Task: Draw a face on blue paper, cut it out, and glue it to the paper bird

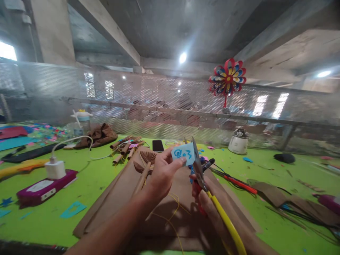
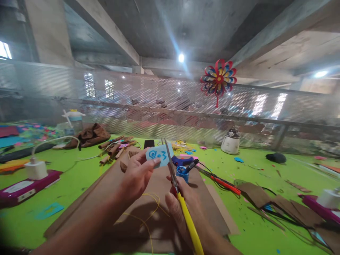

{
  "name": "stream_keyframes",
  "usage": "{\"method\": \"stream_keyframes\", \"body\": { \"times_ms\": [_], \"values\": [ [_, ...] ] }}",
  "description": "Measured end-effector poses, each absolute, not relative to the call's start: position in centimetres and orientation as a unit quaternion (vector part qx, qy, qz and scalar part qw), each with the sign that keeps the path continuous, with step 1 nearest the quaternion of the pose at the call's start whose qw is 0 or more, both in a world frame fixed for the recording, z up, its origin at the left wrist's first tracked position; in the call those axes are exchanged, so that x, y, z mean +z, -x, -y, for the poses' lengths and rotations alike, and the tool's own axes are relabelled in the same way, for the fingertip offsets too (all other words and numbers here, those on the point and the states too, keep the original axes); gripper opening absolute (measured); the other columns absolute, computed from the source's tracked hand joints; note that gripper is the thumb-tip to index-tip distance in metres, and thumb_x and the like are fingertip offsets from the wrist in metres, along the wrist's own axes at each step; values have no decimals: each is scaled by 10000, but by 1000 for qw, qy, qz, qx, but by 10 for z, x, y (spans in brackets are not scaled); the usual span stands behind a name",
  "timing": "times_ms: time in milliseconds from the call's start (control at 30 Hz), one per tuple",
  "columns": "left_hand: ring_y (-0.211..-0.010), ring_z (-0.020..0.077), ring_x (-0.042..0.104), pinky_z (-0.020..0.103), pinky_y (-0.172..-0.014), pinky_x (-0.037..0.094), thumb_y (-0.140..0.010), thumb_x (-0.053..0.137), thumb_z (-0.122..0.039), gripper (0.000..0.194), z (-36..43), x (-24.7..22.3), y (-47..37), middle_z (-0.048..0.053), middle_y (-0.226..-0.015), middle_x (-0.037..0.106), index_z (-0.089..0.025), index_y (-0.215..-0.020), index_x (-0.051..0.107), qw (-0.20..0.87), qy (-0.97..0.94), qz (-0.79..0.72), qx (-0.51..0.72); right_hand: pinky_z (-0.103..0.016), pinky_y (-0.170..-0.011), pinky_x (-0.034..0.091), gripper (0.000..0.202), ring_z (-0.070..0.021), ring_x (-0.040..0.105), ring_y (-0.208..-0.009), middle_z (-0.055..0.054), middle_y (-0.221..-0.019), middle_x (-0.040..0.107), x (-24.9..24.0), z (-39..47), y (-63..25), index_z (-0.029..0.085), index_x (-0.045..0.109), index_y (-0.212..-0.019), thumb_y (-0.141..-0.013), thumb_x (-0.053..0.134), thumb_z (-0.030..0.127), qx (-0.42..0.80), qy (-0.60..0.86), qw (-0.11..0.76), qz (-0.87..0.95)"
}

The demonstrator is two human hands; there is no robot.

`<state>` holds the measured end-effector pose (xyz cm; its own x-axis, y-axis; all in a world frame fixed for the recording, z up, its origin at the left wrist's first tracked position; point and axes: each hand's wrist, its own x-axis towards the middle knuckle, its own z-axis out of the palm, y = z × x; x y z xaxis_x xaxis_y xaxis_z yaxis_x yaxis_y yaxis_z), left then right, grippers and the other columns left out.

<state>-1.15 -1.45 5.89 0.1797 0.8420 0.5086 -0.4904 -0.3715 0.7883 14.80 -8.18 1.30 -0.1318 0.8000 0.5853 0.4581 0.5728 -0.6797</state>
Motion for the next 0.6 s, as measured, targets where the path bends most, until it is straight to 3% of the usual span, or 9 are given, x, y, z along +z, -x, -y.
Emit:
{"method": "stream_keyframes", "body": {
  "times_ms": [200, 600],
  "values": [
    [-719, 142, 542, 294, -751, 450, -729, 729, -253, 138, 16, 59, 12, 14, -761, 620, -177, -795, 635, 539, -547, -157, 621, -428, -866, 563, 323, -223, 640, -1044, -96, -1269, 617, 14, 86, -147, 193, 610, -1239, -962, 594, 358, 198, 431, 504, 722],
    [-681, 124, 512, 284, -715, 425, -728, 736, -245, 145, 16, 57, 10, 2, -743, 597, -168, -791, 631, 548, -551, -148, 612, -432, -872, 562, 328, -228, 634, -1063, -97, -1281, 614, 3, 85, -141, 216, 607, -1251, -958, 597, 363, 217, 420, 527, 706]
  ]
}}
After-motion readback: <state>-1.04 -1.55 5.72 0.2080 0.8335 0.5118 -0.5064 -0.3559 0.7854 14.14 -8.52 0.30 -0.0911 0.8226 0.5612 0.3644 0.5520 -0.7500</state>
